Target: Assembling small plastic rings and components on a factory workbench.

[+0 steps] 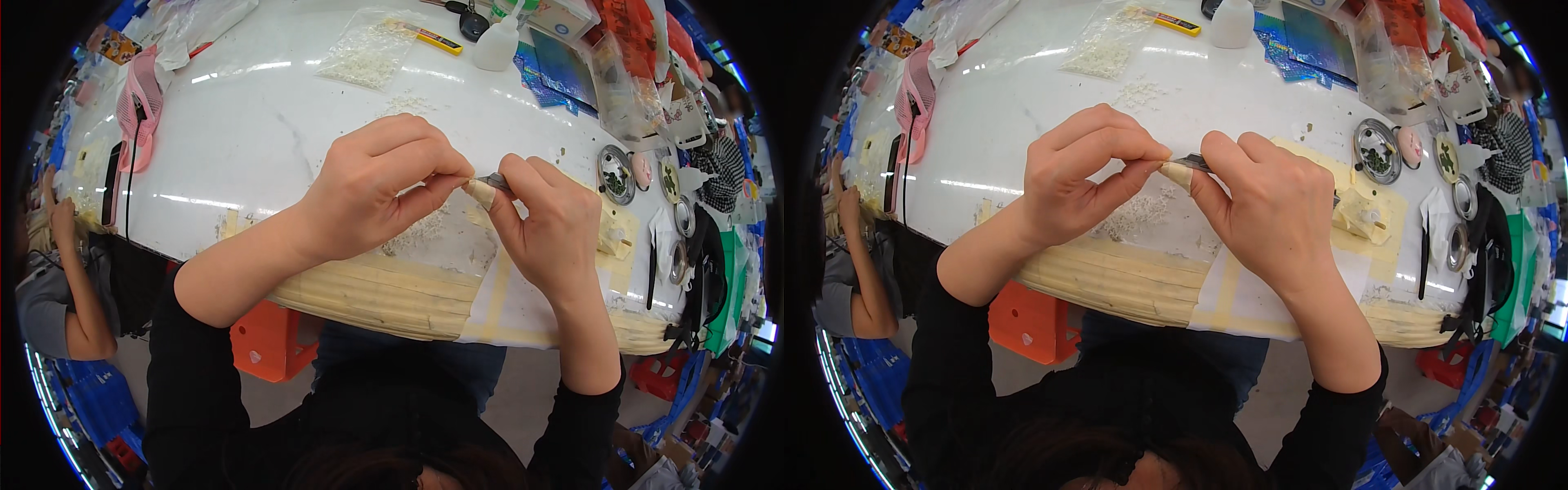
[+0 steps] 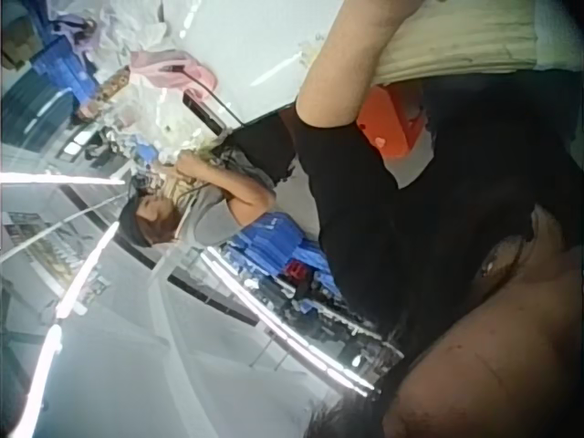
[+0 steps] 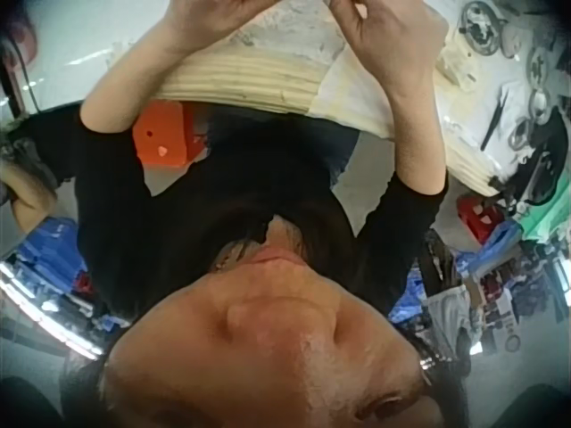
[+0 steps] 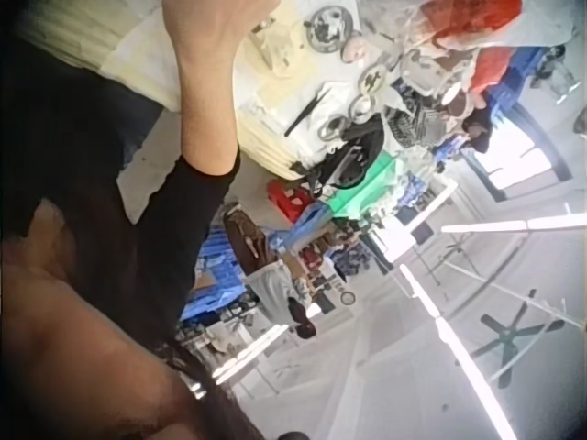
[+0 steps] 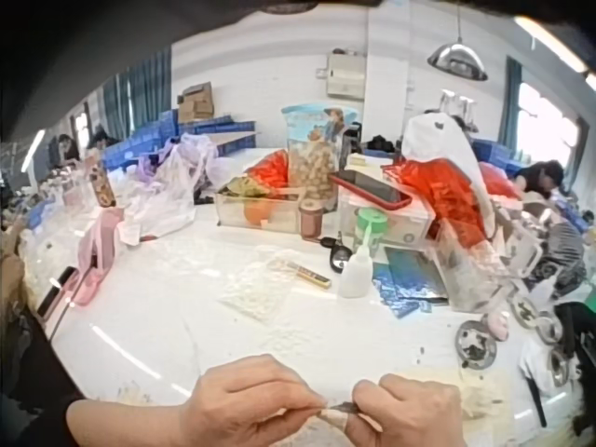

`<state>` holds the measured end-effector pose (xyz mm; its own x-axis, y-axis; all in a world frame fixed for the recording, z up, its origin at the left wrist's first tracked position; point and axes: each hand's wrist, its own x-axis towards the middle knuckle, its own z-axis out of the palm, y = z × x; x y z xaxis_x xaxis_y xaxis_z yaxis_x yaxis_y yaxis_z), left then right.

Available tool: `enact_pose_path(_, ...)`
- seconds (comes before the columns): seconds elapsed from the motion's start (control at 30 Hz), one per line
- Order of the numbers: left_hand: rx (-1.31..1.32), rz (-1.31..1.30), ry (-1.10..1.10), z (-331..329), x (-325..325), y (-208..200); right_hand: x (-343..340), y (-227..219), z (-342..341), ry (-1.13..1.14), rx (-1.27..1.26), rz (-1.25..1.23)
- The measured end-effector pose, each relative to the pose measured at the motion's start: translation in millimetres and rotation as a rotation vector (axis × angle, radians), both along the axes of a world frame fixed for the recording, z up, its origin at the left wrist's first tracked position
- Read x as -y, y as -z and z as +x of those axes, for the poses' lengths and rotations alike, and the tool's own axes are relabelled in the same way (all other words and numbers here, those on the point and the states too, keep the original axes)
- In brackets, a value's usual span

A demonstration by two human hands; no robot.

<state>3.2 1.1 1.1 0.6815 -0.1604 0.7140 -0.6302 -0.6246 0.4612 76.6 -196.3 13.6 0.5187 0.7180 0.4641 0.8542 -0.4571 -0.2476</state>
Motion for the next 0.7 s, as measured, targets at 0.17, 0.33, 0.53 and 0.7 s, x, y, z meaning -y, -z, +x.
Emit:
enact_pose_path(0.17, -0.072, -0.045, 0.005, -2.0, 1.1, -2.2, 0.8, 0.6, 0.4, -0.005, -0.001, -0.005)
enact_pose_path(0.33, -0.675, -0.665, 0.192, -4.7, -0.3, -4.4, 0.4, 1.3, 2.4, -0.004, -0.018, 0.051)
enact_pose_path(0.53, -0.966, -0.967, 0.295, -3.4, -2.1, -3.9, -0.9, 0.3, 3.7, -0.015, -0.074, 0.088)
enact_pose_path(0.7, -1.007, -1.062, 0.311, -3.3, -3.2, -1.6, -4.1, -1.5, 1.0, -0.082, -0.313, 0.283)
